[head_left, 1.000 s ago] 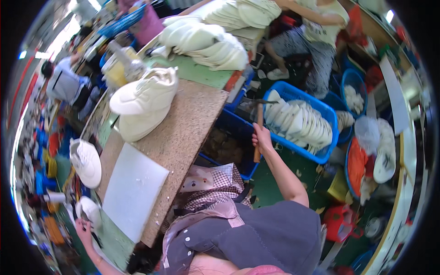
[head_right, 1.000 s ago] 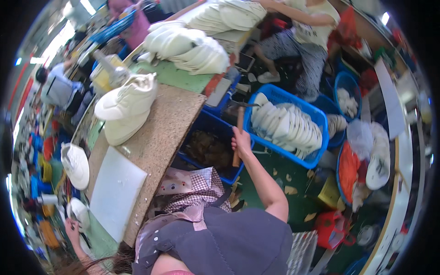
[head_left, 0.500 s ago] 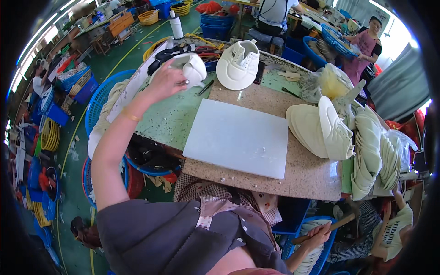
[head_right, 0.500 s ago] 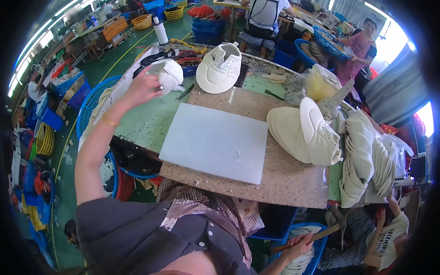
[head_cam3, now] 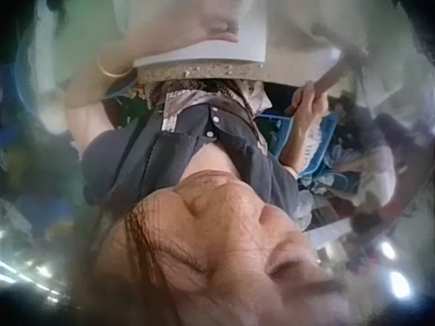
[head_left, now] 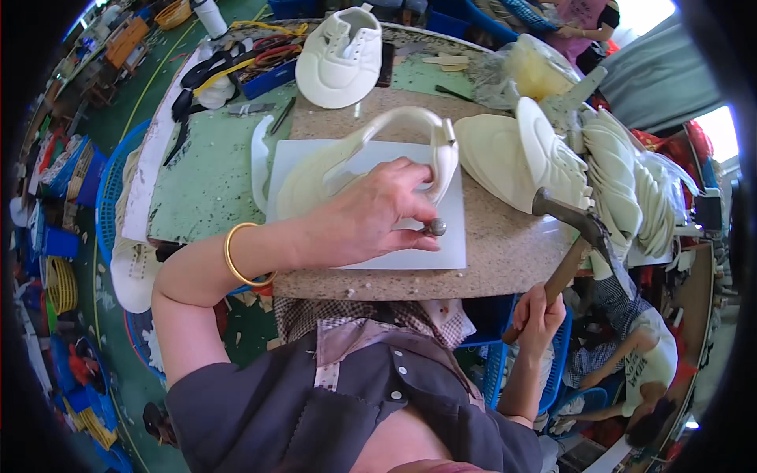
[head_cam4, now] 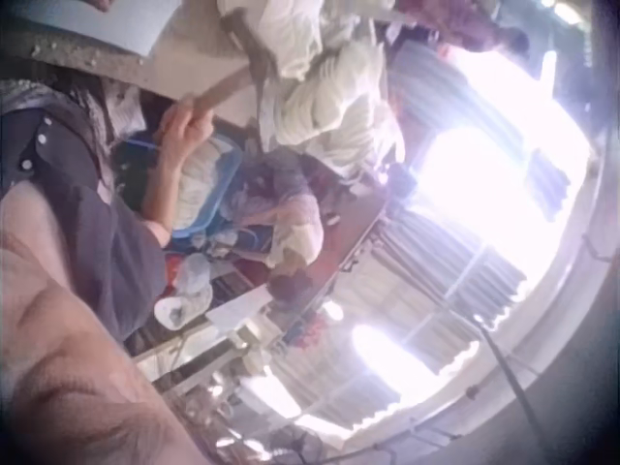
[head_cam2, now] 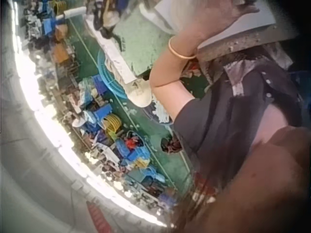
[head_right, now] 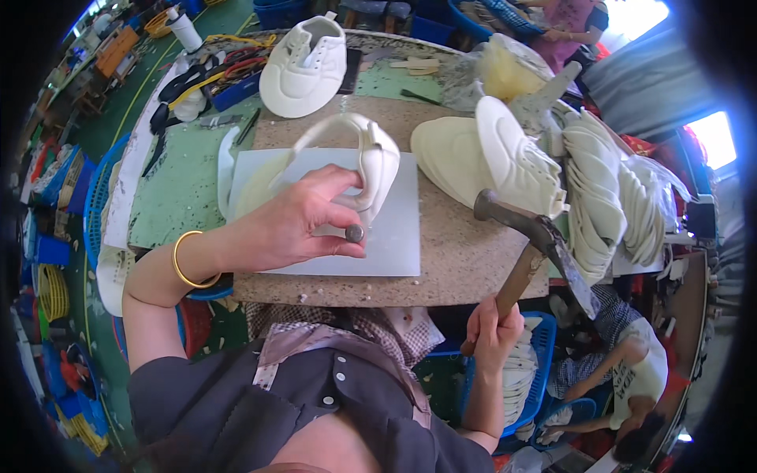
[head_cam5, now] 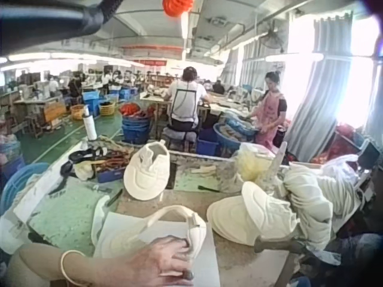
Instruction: The person punches holes into a shoe upper using a metal punch and a hammer. They place the leather upper material on a stone block, position the punch tool over the eyelet strip, and strike it with a hammer, repeating this for several holes before placing the finished uppers into a blue basket.
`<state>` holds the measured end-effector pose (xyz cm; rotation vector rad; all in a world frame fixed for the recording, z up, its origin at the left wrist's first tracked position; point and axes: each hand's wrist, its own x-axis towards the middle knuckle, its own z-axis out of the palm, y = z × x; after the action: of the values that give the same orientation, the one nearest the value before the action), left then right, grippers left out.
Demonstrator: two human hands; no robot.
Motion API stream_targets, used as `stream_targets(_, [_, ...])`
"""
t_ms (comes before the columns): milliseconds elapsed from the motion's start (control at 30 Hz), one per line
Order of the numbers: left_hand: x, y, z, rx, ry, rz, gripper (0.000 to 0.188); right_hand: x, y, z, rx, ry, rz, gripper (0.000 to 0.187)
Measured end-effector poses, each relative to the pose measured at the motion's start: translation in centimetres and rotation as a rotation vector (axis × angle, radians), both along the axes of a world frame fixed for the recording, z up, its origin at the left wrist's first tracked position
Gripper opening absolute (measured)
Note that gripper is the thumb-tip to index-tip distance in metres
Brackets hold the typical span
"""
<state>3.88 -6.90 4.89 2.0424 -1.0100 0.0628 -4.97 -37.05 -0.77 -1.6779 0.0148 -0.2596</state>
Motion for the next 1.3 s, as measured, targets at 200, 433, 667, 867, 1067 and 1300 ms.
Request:
stream_targets(200, [0.3,-2.6,-2.9,0.282,-0.111,-0.004,0.021,3.2,3.2,2.4,-0.114,-0.024,0.143,0.024])
stream_targets(433, [1.1,3.4,0.8,-0.386,0.397,-0.050,0.012,4.3,4.1,2.9,-0.424,-0.027,0.185,0.018])
stream_targets(667, [3.4,2.8,-4.9,-0.559,0.834,-0.142,0.013,5.1,5.0,3.6,-0.576,-0.036,0.245,0.019])
stream_targets(867, [3.2,0.3,-9.1,-0.450,0.895,-0.022,0.013,1.4,2.4,3.3,-0.578,0.176,0.331,0.022])
stream_targets(1067, [4.0,-0.5,-9.5,-0.467,0.847,0.087,0.011,0.9,2.3,2.9,-0.963,0.377,0.228,0.020])
stream_targets(1300, [4.3,-0.5,-9.4,-0.450,0.877,0.045,0.010,2.8,4.2,2.1,-1.280,0.157,0.257,0.022])
